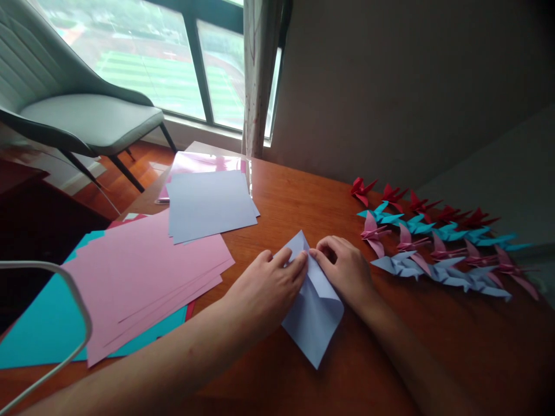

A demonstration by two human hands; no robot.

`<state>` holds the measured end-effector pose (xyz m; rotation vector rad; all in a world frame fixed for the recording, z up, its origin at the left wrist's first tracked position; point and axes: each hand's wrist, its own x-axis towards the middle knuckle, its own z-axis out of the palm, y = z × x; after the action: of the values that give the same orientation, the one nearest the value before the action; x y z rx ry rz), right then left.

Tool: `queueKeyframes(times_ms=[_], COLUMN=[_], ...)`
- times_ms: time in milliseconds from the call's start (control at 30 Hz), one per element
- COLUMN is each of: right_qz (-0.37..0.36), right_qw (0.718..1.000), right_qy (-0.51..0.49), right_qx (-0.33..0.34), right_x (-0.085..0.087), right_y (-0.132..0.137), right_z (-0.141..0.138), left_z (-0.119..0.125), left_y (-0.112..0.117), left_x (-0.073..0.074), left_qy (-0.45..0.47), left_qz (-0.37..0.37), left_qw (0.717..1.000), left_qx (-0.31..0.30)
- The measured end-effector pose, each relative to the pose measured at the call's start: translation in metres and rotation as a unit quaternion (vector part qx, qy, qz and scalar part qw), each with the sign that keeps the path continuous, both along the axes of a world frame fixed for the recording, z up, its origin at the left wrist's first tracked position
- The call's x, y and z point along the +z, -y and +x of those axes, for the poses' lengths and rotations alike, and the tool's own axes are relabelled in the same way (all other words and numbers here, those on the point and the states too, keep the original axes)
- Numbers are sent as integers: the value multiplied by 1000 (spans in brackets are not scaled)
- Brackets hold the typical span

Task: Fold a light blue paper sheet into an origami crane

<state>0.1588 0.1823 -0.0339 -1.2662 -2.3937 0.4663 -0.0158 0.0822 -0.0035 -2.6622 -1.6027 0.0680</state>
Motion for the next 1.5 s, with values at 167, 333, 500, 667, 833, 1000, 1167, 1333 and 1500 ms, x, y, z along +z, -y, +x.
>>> queueKeyframes(times_ms=[167, 333, 500, 667, 833, 1000, 1167, 1333, 1500], right_qz=[7, 10, 10, -1, -16, -19, -44, -42, -27], right_qw=[1000, 1000, 999, 999, 998, 996, 990, 990, 995], right_qy=[3, 8, 18, -48, -54, -3, 19, 24, 25], right_qx=[9, -6, -25, -7, 20, 91, 134, 134, 93], right_x=[0, 0, -2, -4, -1, 7, 13, 14, 9], right_y=[-15, -33, -47, -45, -29, -16, -14, -15, -21], right_z=[-14, -34, -47, -37, -13, 8, 21, 22, 9], left_z=[-1, 0, 0, -1, -2, -3, -3, -2, -3], left_y=[-1, -1, 0, 0, 0, 0, 0, 0, -1], left_x=[-2, -1, 1, -1, -3, -3, -4, -5, -5], left_qy=[13, 14, 7, 5, 6, 8, 10, 8, 20], left_qz=[4, 4, 5, 16, 18, 11, 13, 18, 10], left_qw=[1000, 1000, 1000, 1000, 1000, 1000, 1000, 1000, 1000], left_qx=[-3, 1, 5, 2, 2, 2, 2, 3, 0])
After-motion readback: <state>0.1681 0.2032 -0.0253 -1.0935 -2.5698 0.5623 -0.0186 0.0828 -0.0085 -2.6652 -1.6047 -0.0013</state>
